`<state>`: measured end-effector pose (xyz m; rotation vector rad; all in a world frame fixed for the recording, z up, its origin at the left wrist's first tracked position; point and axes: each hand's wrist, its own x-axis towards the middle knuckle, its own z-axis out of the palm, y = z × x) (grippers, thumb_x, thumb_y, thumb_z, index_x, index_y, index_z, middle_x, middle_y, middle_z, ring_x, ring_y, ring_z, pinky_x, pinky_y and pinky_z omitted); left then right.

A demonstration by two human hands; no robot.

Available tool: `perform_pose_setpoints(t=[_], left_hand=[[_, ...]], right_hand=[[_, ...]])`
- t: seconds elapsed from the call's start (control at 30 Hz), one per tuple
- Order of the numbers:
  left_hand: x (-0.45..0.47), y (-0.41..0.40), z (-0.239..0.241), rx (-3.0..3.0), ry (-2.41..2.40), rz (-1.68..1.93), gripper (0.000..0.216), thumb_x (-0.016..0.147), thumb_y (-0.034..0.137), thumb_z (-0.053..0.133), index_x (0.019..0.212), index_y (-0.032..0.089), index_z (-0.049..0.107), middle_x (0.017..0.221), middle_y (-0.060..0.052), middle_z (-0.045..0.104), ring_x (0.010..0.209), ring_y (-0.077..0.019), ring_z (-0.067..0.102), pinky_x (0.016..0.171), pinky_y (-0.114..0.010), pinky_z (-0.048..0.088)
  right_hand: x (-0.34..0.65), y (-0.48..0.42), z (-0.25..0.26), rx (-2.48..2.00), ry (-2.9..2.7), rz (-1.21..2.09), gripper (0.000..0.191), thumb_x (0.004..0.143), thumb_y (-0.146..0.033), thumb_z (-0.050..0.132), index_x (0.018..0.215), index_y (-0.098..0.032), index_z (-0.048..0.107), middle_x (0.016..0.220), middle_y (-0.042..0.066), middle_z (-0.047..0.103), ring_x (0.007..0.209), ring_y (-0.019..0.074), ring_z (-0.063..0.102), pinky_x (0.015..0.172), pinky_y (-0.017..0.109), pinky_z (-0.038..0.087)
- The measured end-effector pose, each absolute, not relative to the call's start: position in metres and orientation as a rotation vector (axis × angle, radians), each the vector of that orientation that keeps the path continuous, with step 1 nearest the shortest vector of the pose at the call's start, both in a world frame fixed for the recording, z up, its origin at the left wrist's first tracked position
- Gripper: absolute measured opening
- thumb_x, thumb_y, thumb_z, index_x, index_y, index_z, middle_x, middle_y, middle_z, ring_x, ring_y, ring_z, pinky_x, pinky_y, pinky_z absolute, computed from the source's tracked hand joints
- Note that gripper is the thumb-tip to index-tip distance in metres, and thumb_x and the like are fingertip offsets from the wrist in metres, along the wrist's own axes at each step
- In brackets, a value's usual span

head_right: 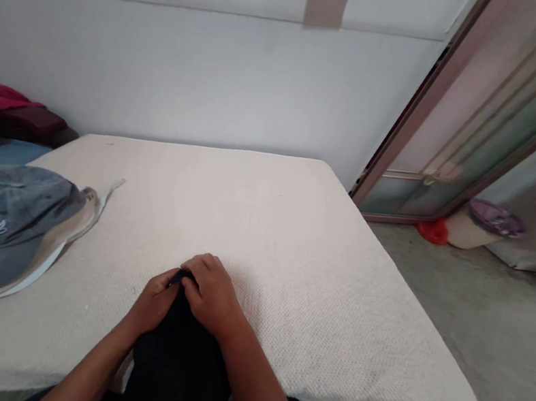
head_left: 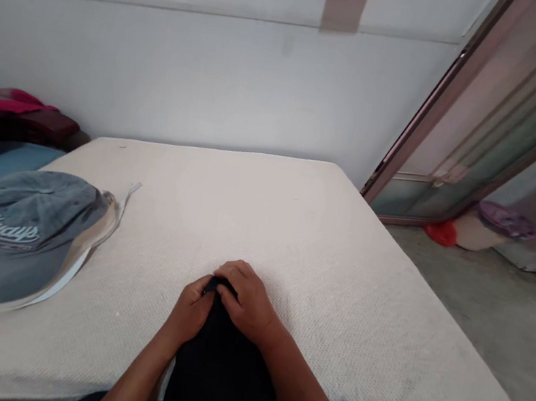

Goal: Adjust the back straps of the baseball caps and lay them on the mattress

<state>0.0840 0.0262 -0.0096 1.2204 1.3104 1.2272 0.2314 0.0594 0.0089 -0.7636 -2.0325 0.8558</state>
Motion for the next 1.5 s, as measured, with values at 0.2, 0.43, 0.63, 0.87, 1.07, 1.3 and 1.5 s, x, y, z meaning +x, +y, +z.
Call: perform_pose_setpoints(t=[0.2,0.43,0.63,0.87,1.07,1.3,1.5], left_hand=[[0.091,0.024,-0.007,1.213,1.309,1.216,0.014,0.073,0.022,0.062,0.082,0.020,0.072,0.079,-0.005,0.069,0.074,-0.0218,0.057,0.073,-0.030,0.042],[0.094,0.019,-0.006,1.293,1.288,1.147,0.020,0.079,0.027,0.058,0.092,0.020,0.072,0.077,-0.004,0.068,0.072,-0.0206,0.056,0.068,-0.028,0.042],[0.091,0.017,-0.004,1.001,1.148,1.095,0.028,0.079,0.031,0.061,0.104,0.021,0.069,0.082,-0.003,0.069,0.074,-0.0197,0.059,0.068,-0.027,0.043],[0.084,0.012,-0.002,0.785,1.050,1.053,0.029,0.074,0.028,0.069,0.102,0.021,0.071,0.082,-0.003,0.072,0.069,-0.0165,0.063,0.069,-0.026,0.046],[0.082,0.009,0.000,0.636,0.998,1.086,0.030,0.074,0.024,0.069,0.104,0.020,0.069,0.083,-0.004,0.073,0.069,-0.0159,0.065,0.067,-0.025,0.047],[0.081,0.009,0.009,0.487,0.913,1.257,0.023,0.071,0.021,0.071,0.093,0.017,0.070,0.075,-0.003,0.071,0.062,-0.0158,0.065,0.060,-0.023,0.050],[0.070,0.015,0.008,0.207,0.912,1.417,0.017,0.067,0.019,0.072,0.084,0.018,0.069,0.069,0.000,0.071,0.060,-0.0164,0.067,0.068,-0.029,0.054]], right_hand=[[0.229,0.062,0.000,-0.859,-2.068,0.779,0.021,0.087,-0.017,0.043,0.096,-0.022,0.061,0.090,0.007,0.060,0.086,0.0200,0.052,0.078,0.034,0.040],[0.225,0.064,-0.003,-1.159,-1.734,0.851,0.018,0.086,-0.025,0.046,0.069,-0.021,0.052,0.064,0.000,0.050,0.061,0.0147,0.044,0.060,0.028,0.033],[0.235,0.070,0.005,-1.010,-1.425,1.354,0.022,0.085,-0.029,0.046,0.069,-0.019,0.058,0.071,0.001,0.057,0.070,0.0147,0.052,0.066,0.026,0.038],[0.245,0.064,0.012,-0.914,-1.391,1.876,0.019,0.081,-0.032,0.055,0.069,-0.018,0.062,0.069,0.000,0.056,0.062,0.0118,0.046,0.059,0.024,0.036],[0.250,0.067,0.015,-0.917,-1.275,2.040,0.016,0.074,-0.032,0.064,0.072,-0.017,0.060,0.066,-0.002,0.054,0.058,0.0092,0.046,0.057,0.022,0.036],[0.250,0.076,-0.003,-0.985,-1.015,1.955,0.014,0.068,-0.018,0.061,0.060,-0.017,0.050,0.055,-0.003,0.049,0.049,0.0080,0.041,0.047,0.022,0.029],[0.251,0.082,-0.007,-0.877,-0.462,1.871,0.011,0.070,-0.022,0.060,0.065,-0.016,0.052,0.057,-0.001,0.052,0.052,0.0106,0.047,0.056,0.026,0.042]])
